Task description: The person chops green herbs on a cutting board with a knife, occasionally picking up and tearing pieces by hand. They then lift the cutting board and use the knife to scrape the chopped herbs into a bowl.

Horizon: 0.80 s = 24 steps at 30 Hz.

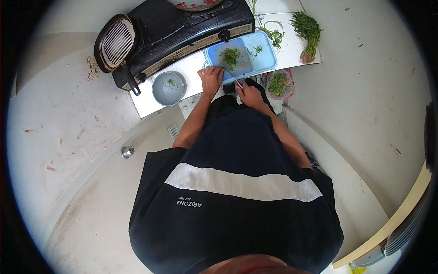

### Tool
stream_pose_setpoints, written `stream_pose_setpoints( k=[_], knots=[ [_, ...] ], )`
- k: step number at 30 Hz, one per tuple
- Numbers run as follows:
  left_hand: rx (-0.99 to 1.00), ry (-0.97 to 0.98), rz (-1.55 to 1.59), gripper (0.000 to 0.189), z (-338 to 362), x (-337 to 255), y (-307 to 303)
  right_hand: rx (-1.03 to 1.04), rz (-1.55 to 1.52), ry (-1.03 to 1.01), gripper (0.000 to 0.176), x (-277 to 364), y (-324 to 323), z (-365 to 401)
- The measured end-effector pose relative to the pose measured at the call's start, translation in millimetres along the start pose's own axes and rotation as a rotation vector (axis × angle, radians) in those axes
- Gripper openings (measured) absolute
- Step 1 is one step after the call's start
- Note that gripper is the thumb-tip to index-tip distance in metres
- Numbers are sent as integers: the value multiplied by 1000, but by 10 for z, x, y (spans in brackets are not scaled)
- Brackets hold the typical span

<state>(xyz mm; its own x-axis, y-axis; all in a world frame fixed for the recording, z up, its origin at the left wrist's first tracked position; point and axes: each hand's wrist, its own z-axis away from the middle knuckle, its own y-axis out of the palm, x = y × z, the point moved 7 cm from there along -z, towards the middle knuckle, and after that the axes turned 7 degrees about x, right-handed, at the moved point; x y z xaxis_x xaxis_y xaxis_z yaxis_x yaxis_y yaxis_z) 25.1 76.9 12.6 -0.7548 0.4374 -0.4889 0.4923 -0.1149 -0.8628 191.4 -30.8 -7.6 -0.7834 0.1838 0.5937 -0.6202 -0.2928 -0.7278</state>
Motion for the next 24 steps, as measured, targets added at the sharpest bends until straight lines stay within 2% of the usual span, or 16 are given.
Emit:
stream_pose_setpoints(
  k=[5, 8, 11, 12, 16, 24],
  knots=[
    [51, 12, -24, 10, 9, -4, -5, 28, 21, 1, 41, 39, -34, 4],
    [-9, 75, -82, 10, 38, -53, -35, 15, 61, -14, 41, 99, -41, -80],
    [-11, 23, -18, 9, 31, -29, -20, 83, 114, 64, 44, 148, -35, -173],
    [-4, -53, 34, 9, 23, 0, -17, 81, 114, 65, 44, 125, -29, -156],
    [-7, -240, 116, 8, 20, 55, 6, -4, 125, 3, 41, 37, -56, -41],
    [-33, -245, 158, 7, 28, 86, 44, -4, 35, -21, 40, 17, -48, -45]
  ],
)
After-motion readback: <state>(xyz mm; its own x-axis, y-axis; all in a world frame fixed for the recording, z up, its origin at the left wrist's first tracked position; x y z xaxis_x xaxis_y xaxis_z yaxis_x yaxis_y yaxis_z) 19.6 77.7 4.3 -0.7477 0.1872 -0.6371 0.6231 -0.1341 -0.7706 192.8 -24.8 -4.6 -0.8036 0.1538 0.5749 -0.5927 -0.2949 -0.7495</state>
